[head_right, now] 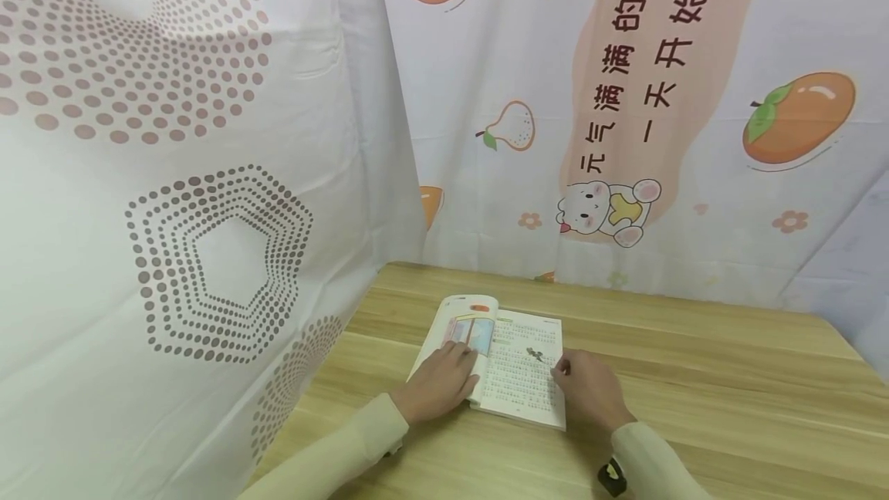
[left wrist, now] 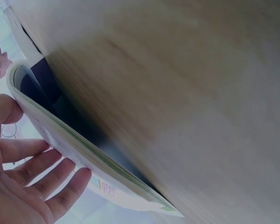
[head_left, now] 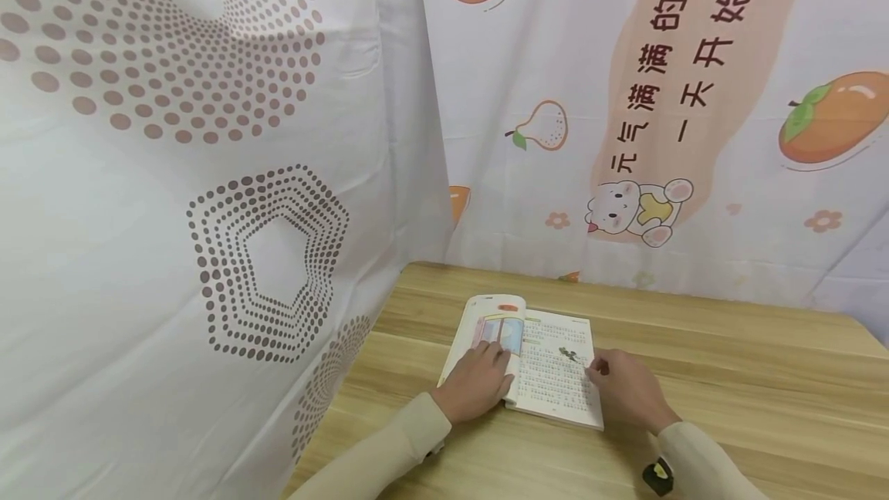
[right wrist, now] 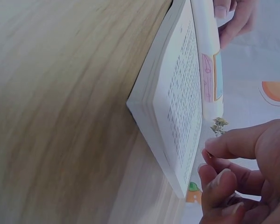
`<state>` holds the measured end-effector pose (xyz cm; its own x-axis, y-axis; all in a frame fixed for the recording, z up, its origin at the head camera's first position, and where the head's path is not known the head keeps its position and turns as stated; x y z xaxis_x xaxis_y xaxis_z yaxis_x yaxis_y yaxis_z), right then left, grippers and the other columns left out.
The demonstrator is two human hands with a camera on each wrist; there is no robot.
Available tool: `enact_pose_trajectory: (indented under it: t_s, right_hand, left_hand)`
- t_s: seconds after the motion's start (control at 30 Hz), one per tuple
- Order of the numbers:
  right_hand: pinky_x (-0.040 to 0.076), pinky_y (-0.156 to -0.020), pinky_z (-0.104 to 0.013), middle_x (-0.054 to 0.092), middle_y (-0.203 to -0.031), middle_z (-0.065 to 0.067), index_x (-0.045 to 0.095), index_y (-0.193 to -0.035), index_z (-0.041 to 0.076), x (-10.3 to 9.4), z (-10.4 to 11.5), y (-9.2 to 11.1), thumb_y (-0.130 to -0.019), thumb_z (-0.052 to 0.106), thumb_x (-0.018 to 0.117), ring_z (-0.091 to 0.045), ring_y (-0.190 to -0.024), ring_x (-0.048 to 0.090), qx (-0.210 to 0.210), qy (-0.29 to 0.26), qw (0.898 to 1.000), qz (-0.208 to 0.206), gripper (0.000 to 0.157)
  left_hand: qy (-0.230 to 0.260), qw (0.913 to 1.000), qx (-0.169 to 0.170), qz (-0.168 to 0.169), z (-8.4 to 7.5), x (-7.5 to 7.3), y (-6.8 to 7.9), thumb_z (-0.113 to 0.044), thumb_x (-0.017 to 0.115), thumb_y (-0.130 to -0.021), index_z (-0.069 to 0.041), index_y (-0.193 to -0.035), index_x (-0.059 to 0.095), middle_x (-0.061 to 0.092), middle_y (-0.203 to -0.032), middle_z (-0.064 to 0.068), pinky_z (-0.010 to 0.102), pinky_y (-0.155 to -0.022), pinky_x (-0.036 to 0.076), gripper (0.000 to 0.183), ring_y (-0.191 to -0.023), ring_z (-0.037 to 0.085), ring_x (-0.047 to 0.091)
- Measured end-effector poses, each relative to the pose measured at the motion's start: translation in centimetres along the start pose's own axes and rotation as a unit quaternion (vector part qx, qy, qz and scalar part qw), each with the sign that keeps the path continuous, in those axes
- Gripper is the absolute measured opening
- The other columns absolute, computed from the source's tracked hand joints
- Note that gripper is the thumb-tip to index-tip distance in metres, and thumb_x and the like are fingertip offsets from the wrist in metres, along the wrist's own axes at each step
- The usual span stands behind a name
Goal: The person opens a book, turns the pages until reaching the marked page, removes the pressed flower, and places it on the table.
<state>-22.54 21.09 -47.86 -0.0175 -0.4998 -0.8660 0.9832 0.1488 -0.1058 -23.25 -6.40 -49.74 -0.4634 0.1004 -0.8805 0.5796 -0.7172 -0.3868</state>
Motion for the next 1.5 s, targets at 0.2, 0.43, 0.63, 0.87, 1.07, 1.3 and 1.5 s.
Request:
enact_pose_trajectory:
  t_s: [0.2,0.43,0.63,0.87,1.07,1.3,1.5]
  right_hand:
    - [0.048,-0.063,-0.037,0.067,-0.081,0.001,0.071,-0.082,0.013,-0.4,-0.4,0.3,-0.093,0.014,0.068,-0.016,-0.07,0.055,0.009,-0.001,1.0,-0.001,0.011]
    - [0.05,-0.068,-0.043,0.067,-0.084,-0.002,0.071,-0.084,0.012,-0.8,-1.0,0.6,-0.092,0.015,0.066,-0.018,-0.074,0.059,0.026,0.01,1.0,-0.006,0.01]
    - [0.051,-0.067,-0.043,0.068,-0.084,-0.002,0.072,-0.087,0.011,-1.1,-1.5,0.8,-0.092,0.018,0.068,-0.018,-0.074,0.059,0.03,0.01,0.999,-0.007,0.01]
    - [0.051,-0.067,-0.041,0.068,-0.083,-0.001,0.072,-0.087,0.01,-1.6,-2.2,1.2,-0.093,0.016,0.068,-0.017,-0.073,0.059,0.027,0.009,0.999,-0.016,0.01]
    - [0.049,-0.065,-0.039,0.068,-0.084,0.0,0.073,-0.09,0.009,-2.0,-3.0,1.2,-0.093,0.016,0.067,-0.017,-0.074,0.058,0.037,0.009,0.999,-0.02,0.01]
    - [0.048,-0.064,-0.037,0.069,-0.085,-0.001,0.074,-0.095,0.006,-2.4,-3.9,1.4,-0.095,0.016,0.063,-0.018,-0.074,0.058,0.057,-0.004,0.998,-0.017,0.014]
    - [0.046,-0.061,-0.034,0.068,-0.084,-0.001,0.074,-0.098,0.004,-2.8,-5.0,1.8,-0.096,0.016,0.062,-0.017,-0.072,0.057,0.059,-0.008,0.998,-0.029,0.017]
  left_hand:
    - [0.023,0.999,-0.01,0.038,0.5,-0.4,-0.1,-0.037,0.058,-0.104,-0.002,-0.129,0.069,0.066,-0.119,0.01,0.026,-0.076,0.055,0.044,-0.102,0.019,0.063]
    - [0.08,0.9963,-0.017,0.027,0.8,-0.7,-0.2,-0.037,0.065,-0.102,-0.001,-0.129,0.069,0.066,-0.123,0.013,0.029,-0.078,0.056,0.044,-0.106,0.021,0.064]
    - [0.091,0.9944,-0.031,0.044,1.0,-0.4,0.0,-0.04,0.062,-0.103,-0.002,-0.133,0.066,0.063,-0.129,0.014,0.034,-0.083,0.056,0.049,-0.116,0.024,0.061]
    - [0.107,0.9914,-0.038,0.066,1.2,-0.3,0.1,-0.043,0.059,-0.104,-0.003,-0.137,0.063,0.062,-0.134,0.014,0.037,-0.086,0.056,0.053,-0.12,0.025,0.06]
    - [0.115,0.9897,-0.038,0.076,1.3,-0.2,0.0,-0.043,0.058,-0.104,-0.002,-0.138,0.062,0.061,-0.135,0.014,0.037,-0.088,0.056,0.053,-0.121,0.025,0.059]
    - [0.119,0.9891,-0.041,0.078,1.3,-0.2,-0.1,-0.043,0.059,-0.104,-0.002,-0.138,0.063,0.062,-0.134,0.014,0.037,-0.088,0.055,0.053,-0.12,0.024,0.059]
    - [0.117,0.9898,-0.037,0.074,1.2,-0.3,-0.1,-0.043,0.058,-0.104,-0.001,-0.137,0.063,0.063,-0.133,0.014,0.036,-0.087,0.056,0.053,-0.118,0.025,0.06]
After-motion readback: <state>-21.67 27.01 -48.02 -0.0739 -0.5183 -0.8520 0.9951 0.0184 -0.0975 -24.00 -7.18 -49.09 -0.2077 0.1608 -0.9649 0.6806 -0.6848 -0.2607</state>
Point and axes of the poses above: each hand's wrist, its own y-axis away from the middle knuckle, its own x-axis out of the palm, z = x × y, the point moved 2 cm from there along -y, towards the middle knuckle
